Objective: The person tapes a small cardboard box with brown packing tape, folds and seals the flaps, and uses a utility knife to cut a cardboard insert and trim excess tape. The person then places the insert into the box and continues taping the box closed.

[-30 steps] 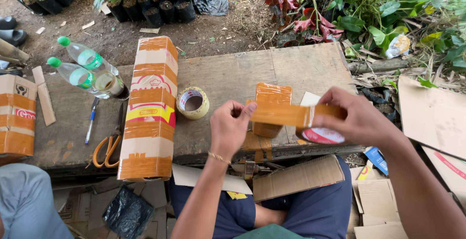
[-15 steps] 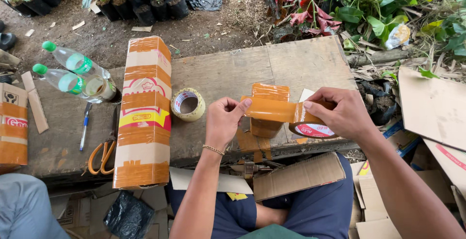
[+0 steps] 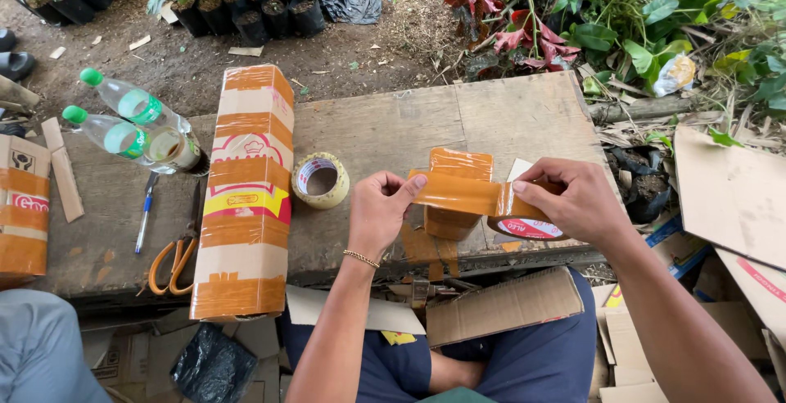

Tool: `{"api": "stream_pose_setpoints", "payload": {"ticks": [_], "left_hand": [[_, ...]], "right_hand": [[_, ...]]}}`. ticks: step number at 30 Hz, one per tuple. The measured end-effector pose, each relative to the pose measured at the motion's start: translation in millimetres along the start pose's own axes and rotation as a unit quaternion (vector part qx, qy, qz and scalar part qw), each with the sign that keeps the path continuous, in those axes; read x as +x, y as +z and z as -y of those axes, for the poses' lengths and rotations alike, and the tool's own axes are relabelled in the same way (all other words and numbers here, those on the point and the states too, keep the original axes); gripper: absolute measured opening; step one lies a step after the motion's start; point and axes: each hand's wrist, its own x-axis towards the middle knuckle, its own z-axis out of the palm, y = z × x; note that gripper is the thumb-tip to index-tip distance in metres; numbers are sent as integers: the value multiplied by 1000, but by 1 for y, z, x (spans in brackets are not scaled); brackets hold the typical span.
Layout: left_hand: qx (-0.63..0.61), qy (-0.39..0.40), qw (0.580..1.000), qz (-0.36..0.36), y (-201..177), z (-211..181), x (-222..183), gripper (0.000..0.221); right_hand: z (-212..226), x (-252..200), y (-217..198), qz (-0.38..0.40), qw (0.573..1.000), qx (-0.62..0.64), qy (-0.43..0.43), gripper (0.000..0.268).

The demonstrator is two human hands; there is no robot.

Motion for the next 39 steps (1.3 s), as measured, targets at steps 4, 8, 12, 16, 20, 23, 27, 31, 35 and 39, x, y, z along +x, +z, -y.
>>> {"api": "stream_pose_setpoints", "payload": {"ticks": [4,8,12,16,20,23,27,31,35,39], "left_hand": [[8,-9,1000,0,-1,-1,0,35],[3,-7,1000,-1,-1,5,0,37],[-20,-19,1000,11,1,20,2,38],[-79,-56,994,47,7,40,4,38],[-155,-96,980,83,15,61,8,41],[-159,-86,981,74,19,71,10,45],[-162,-137,975,68,23,76,12,44],[-101,-91,990,-48,19,69,2,42],[52,308,921,-231,24,41,-10,66],[36,173,981,-75,61,15,-22,95]], "right_hand": [[-5,1,1,10,1000,22,9,24],[-8,4,3,13,999,25,21,23],[-13,3,6,12,998,54,9,23],[-17,2,8,12,998,61,29,22],[-22,3,10,12,997,79,5,20],[-21,5,10,13,997,72,16,19],[-20,7,9,16,998,60,17,19],[-21,4,9,18,996,83,6,20],[-25,7,9,17,997,80,6,20],[-29,3,13,18,994,103,33,20]]}}
